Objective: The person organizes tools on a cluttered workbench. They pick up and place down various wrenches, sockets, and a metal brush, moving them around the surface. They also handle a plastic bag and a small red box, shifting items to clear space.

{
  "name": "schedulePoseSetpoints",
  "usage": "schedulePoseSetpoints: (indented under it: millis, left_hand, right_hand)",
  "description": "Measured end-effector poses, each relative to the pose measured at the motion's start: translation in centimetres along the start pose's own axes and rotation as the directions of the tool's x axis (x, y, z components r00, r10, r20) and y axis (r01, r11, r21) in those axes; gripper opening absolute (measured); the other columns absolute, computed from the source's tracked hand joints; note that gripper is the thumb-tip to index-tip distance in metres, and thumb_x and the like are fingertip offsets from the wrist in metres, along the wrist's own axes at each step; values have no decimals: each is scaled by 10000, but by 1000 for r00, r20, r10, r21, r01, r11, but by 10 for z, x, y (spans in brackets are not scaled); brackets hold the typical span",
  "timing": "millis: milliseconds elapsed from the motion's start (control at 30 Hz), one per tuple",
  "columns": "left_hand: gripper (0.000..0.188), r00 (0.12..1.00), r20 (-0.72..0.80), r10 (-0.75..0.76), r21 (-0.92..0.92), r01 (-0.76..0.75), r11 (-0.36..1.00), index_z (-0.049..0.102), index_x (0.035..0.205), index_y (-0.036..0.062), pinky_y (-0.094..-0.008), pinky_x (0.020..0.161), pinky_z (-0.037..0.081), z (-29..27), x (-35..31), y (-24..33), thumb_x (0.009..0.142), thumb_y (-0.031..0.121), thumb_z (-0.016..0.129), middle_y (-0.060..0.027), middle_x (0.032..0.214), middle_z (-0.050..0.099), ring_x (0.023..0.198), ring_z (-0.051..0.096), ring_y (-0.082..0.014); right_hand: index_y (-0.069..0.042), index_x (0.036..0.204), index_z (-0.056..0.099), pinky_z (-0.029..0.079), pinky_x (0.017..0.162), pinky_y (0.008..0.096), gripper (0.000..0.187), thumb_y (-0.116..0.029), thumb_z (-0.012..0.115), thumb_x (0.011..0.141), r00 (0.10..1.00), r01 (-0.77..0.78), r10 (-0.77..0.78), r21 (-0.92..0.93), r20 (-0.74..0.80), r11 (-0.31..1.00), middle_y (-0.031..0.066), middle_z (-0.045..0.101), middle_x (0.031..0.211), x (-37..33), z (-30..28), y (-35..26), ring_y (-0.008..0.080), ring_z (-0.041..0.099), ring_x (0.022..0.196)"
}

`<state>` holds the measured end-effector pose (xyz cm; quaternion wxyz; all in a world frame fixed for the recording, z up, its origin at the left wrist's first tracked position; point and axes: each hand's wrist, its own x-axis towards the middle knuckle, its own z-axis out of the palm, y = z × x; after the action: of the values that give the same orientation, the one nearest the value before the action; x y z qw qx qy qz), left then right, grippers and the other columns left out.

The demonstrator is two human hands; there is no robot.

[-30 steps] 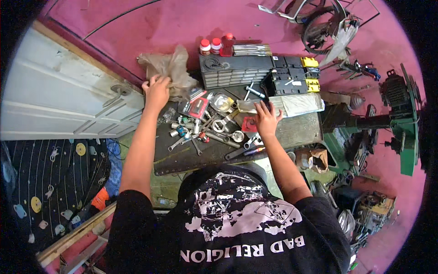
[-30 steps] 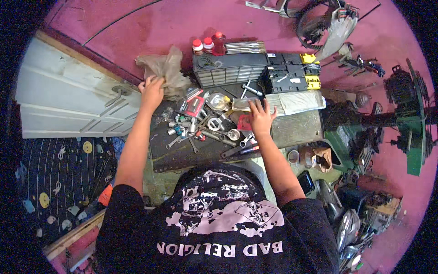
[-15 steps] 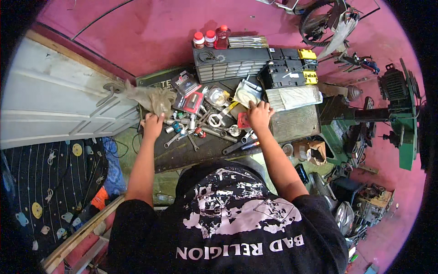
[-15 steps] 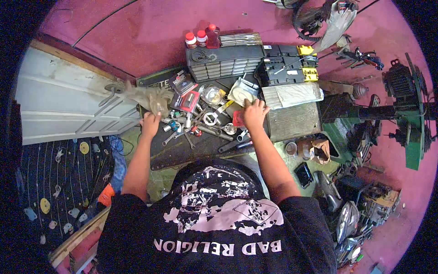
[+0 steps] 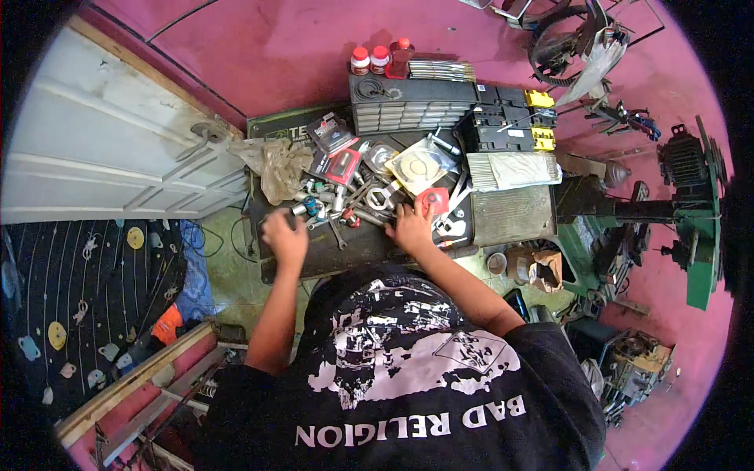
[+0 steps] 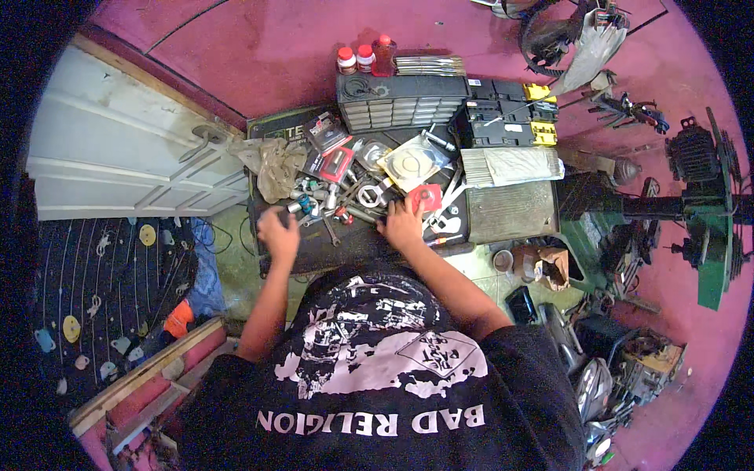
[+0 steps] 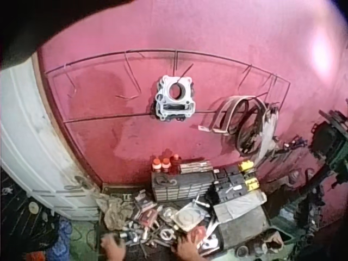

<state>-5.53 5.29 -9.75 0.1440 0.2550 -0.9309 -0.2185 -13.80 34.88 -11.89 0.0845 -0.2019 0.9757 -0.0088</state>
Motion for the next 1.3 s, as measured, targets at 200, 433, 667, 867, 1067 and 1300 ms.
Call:
schedulePoseSetpoints:
  millis: [200,433,667,867,1067,1300]
  left_hand:
    - [593,799,445,405,-81,-414,907,551,1376,181,-526,1031,345,17,-43,75,829,306,744,-40,1452,494,1267,456,-341]
    - [452,785,407,466,79,-539,839,641,1251,204,-502,898,354,37,-55,66,819,286,744,-11,1243,578,1138,496,-286]
    - [251,885,291,364,214,-431,877,706,1046,169,-506,877,340,25,-67,34,808,243,728,-13,1143,614,1111,514,-282]
    - [208,965,158,207,294,-246,924,680,1017,149,-498,863,333,3,-66,10,816,179,726,-43,1124,599,1089,511,-286]
    - [303,1000,21,-12,318,4,948,628,1120,169,-504,867,346,-7,-56,-22,831,186,718,-46,1141,582,1104,531,-292]
    - [290,987,48,-152,283,133,950,627,1125,155,-514,896,348,-29,-29,-54,852,186,721,-65,1142,592,1133,532,-308]
  right_hand:
    - [-91,1113,678,279,1074,680,446,-474,655,886,939,306,-291,-63,182,950,58,652,1131,-5,-3,11,273,479,1218]
    - [-111,988,719,296,1050,672,313,-398,659,880,881,444,-452,83,143,892,37,648,1037,-35,1,8,277,500,1156]
    - [-242,1035,766,289,1066,667,246,-345,735,814,934,314,-321,66,157,947,20,605,1147,-28,-24,41,280,486,1201]
    - [-243,956,761,345,968,639,173,-270,735,787,965,244,-236,56,-118,968,-17,625,1051,-32,-27,58,268,536,1112]
    - [-261,1168,688,347,959,633,326,-287,714,844,945,197,-138,180,-298,964,0,653,1122,19,-36,24,286,540,1152]
    - [-227,1209,671,279,1087,669,301,-297,583,931,982,186,-185,-20,30,982,73,620,1275,92,-23,-36,307,490,1275]
